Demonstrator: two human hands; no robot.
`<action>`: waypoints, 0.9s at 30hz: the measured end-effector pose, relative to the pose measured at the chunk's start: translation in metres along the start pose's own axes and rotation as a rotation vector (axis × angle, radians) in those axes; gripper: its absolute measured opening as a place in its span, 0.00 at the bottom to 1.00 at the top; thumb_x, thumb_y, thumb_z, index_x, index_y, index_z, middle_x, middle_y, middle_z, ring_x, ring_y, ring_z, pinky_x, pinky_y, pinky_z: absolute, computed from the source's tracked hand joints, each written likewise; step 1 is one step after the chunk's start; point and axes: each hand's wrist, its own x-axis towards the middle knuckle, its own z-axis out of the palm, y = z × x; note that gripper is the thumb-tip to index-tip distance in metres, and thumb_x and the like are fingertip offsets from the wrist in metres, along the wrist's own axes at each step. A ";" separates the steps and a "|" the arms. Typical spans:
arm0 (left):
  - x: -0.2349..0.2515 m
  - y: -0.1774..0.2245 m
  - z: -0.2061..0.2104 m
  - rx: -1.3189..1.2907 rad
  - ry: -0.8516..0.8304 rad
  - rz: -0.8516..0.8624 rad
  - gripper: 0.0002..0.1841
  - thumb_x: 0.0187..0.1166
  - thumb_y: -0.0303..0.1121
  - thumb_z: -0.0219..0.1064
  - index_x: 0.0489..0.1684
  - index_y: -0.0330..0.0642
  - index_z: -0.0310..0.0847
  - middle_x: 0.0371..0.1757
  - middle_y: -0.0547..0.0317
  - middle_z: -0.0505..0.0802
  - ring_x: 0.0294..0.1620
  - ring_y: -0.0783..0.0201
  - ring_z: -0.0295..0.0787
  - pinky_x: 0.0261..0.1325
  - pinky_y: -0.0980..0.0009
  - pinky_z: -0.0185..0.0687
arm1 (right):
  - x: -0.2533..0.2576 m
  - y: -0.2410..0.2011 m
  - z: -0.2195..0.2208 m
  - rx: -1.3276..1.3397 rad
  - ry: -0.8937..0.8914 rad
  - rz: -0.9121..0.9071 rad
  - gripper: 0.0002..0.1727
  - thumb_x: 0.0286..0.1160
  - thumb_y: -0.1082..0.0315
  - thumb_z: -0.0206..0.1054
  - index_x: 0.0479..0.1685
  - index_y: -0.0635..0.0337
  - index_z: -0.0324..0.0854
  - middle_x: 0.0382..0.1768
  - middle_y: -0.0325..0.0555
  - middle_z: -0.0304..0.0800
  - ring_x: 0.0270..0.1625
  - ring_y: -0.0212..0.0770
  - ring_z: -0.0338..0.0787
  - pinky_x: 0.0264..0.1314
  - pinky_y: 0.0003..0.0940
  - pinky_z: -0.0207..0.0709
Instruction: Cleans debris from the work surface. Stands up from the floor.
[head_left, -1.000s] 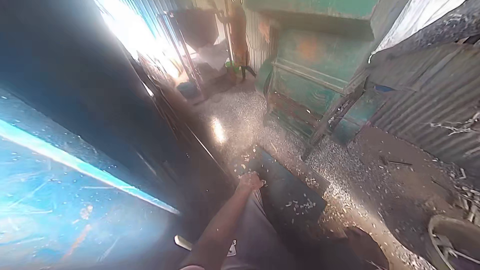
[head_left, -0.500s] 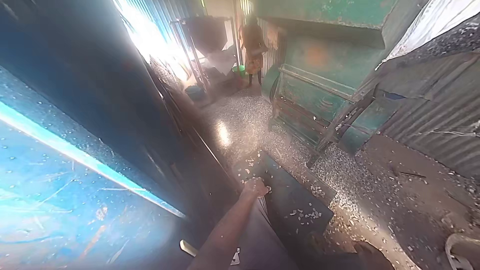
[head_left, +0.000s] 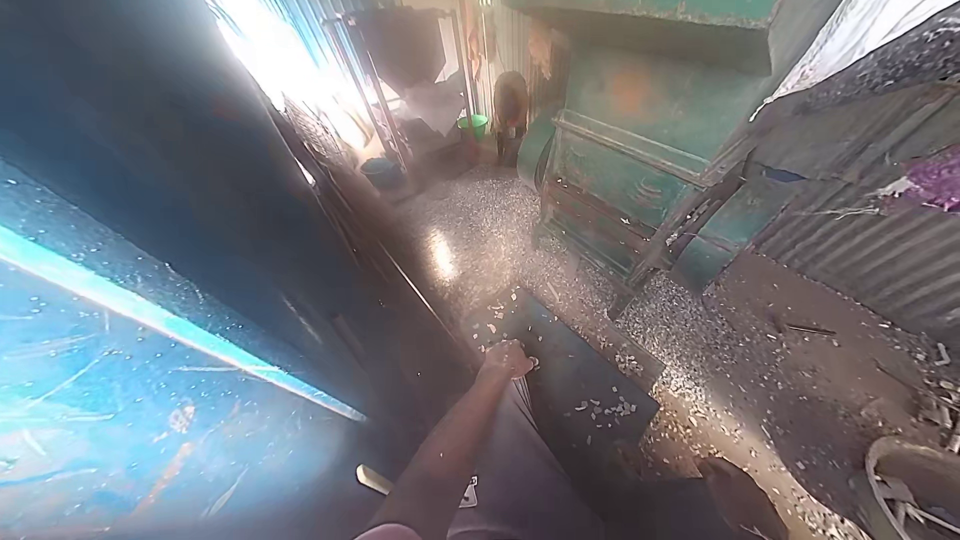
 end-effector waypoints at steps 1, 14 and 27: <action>0.001 0.000 0.000 -0.003 -0.001 0.000 0.33 0.78 0.64 0.60 0.70 0.47 0.83 0.73 0.45 0.87 0.78 0.45 0.81 0.75 0.36 0.74 | -0.001 -0.001 -0.001 -0.001 -0.001 -0.002 0.18 0.86 0.51 0.61 0.60 0.48 0.91 0.57 0.53 0.95 0.64 0.58 0.91 0.67 0.68 0.75; 0.005 -0.001 0.003 -0.015 -0.004 0.003 0.32 0.78 0.64 0.60 0.71 0.53 0.83 0.74 0.49 0.87 0.78 0.46 0.80 0.76 0.37 0.74 | -0.002 -0.006 -0.004 -0.015 0.017 0.021 0.17 0.86 0.51 0.63 0.60 0.46 0.91 0.57 0.52 0.95 0.64 0.58 0.91 0.65 0.69 0.75; 0.005 0.000 0.004 -0.024 0.002 0.008 0.31 0.79 0.64 0.61 0.73 0.55 0.83 0.75 0.50 0.87 0.79 0.48 0.80 0.78 0.39 0.72 | -0.002 -0.005 -0.002 0.000 0.041 0.046 0.17 0.85 0.50 0.63 0.59 0.45 0.92 0.56 0.49 0.96 0.64 0.56 0.91 0.66 0.68 0.75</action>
